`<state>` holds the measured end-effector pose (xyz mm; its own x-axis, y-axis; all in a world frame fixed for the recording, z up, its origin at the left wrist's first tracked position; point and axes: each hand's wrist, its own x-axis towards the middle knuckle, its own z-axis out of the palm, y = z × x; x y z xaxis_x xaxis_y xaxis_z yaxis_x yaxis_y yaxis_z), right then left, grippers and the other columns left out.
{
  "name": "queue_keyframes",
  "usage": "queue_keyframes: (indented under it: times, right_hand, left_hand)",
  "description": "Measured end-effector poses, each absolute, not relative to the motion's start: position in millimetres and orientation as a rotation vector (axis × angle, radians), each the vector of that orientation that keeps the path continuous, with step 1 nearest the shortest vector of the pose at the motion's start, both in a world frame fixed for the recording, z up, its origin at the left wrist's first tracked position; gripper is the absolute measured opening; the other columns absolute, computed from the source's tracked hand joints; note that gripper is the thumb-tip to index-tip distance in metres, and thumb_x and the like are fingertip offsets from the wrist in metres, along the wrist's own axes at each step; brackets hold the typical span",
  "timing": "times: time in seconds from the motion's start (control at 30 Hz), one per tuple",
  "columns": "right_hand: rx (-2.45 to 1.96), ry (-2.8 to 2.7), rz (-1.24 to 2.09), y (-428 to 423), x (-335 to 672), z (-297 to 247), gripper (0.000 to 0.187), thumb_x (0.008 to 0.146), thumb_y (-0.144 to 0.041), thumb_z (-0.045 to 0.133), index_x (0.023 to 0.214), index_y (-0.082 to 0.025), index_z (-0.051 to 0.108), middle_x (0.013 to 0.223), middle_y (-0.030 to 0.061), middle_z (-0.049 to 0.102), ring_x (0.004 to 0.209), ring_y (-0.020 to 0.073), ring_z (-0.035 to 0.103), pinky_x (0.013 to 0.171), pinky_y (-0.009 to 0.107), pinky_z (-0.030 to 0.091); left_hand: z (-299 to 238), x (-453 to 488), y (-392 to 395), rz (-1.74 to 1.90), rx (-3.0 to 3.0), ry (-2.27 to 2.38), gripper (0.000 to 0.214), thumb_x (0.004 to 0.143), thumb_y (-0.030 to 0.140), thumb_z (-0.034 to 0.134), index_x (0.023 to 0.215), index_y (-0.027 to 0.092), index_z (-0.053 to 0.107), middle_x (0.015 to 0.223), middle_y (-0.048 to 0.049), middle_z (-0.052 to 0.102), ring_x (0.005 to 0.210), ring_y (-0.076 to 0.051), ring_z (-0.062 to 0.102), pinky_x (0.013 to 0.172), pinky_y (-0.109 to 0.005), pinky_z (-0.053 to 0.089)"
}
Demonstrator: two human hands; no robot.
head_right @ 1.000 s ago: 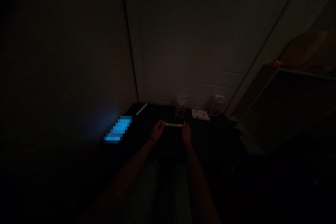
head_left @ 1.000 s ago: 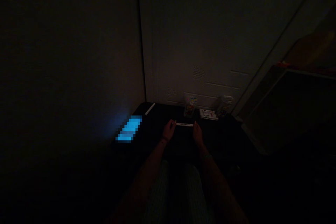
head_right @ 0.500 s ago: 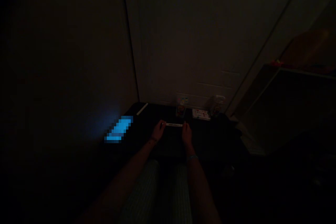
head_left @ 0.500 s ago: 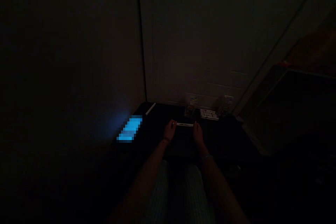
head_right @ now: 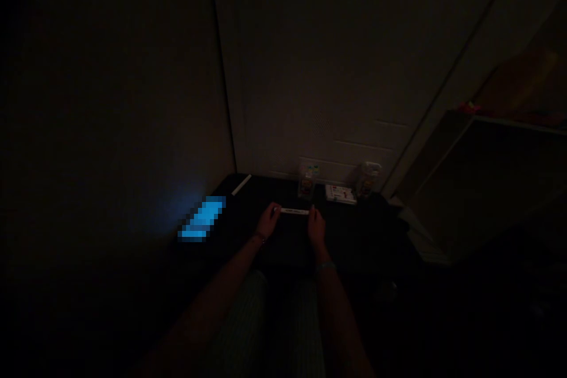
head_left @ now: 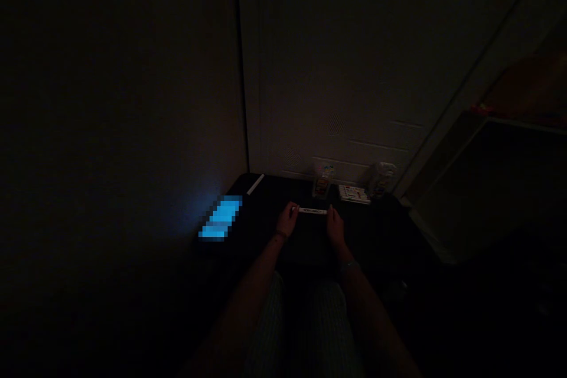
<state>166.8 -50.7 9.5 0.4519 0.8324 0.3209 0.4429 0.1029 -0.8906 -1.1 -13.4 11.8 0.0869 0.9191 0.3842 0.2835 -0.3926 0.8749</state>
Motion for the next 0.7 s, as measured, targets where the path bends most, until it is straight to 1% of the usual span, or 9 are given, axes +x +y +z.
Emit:
queue_keyframes:
  times: [0.13, 0.27, 0.47, 0.7]
  right_hand:
    - [-1.521, -1.1, 0.419, -50.7, 167.9, 9.1, 0.053, 0.079, -0.055, 0.025, 0.086, -0.015, 0.059, 0.081, 0.0071, 0.063, 0.07, 0.0153, 0.053, 0.063, 0.023, 0.035]
    - [-1.534, -1.072, 0.396, -49.9, 168.7, 8.6, 0.05, 0.079, -0.054, 0.026, 0.086, -0.016, 0.057, 0.081, 0.0068, 0.062, 0.07, 0.0149, 0.053, 0.063, 0.023, 0.034]
    - [-1.486, -1.084, 0.438, -51.3, 169.8, 9.2, 0.048, 0.079, -0.054, 0.026, 0.082, -0.016, 0.056, 0.076, 0.0058, 0.06, 0.067, 0.0141, 0.051, 0.062, 0.022, 0.034]
    - [-1.404, -1.047, 0.481, -50.4, 171.6, 6.5, 0.048, 0.078, -0.056, 0.027, 0.08, -0.016, 0.053, 0.073, 0.0029, 0.057, 0.064, 0.0113, 0.048, 0.058, 0.021, 0.035]
  left_hand:
    - [13.0, -0.2, -15.1, 1.285, 1.759, 1.149, 0.025, 0.077, 0.042, 0.039, 0.079, 0.02, 0.052, 0.064, 0.0032, 0.051, 0.06, -0.009, 0.045, 0.059, -0.019, 0.036]
    - [12.3, 0.4, -16.0, 1.249, 1.745, 1.163, 0.029, 0.077, 0.044, 0.038, 0.08, 0.02, 0.053, 0.062, 0.0032, 0.051, 0.059, -0.009, 0.046, 0.057, -0.02, 0.035]
    - [7.7, 2.6, -11.1, 1.293, 1.71, 1.242, 0.035, 0.078, 0.045, 0.037, 0.077, 0.015, 0.056, 0.068, -0.0004, 0.054, 0.063, -0.01, 0.047, 0.061, -0.022, 0.036]
    - [11.4, 2.1, -15.1, 1.202, 1.828, 1.208, 0.037, 0.078, 0.046, 0.034, 0.076, 0.016, 0.055, 0.067, 0.0005, 0.054, 0.062, -0.01, 0.047, 0.061, -0.021, 0.036]
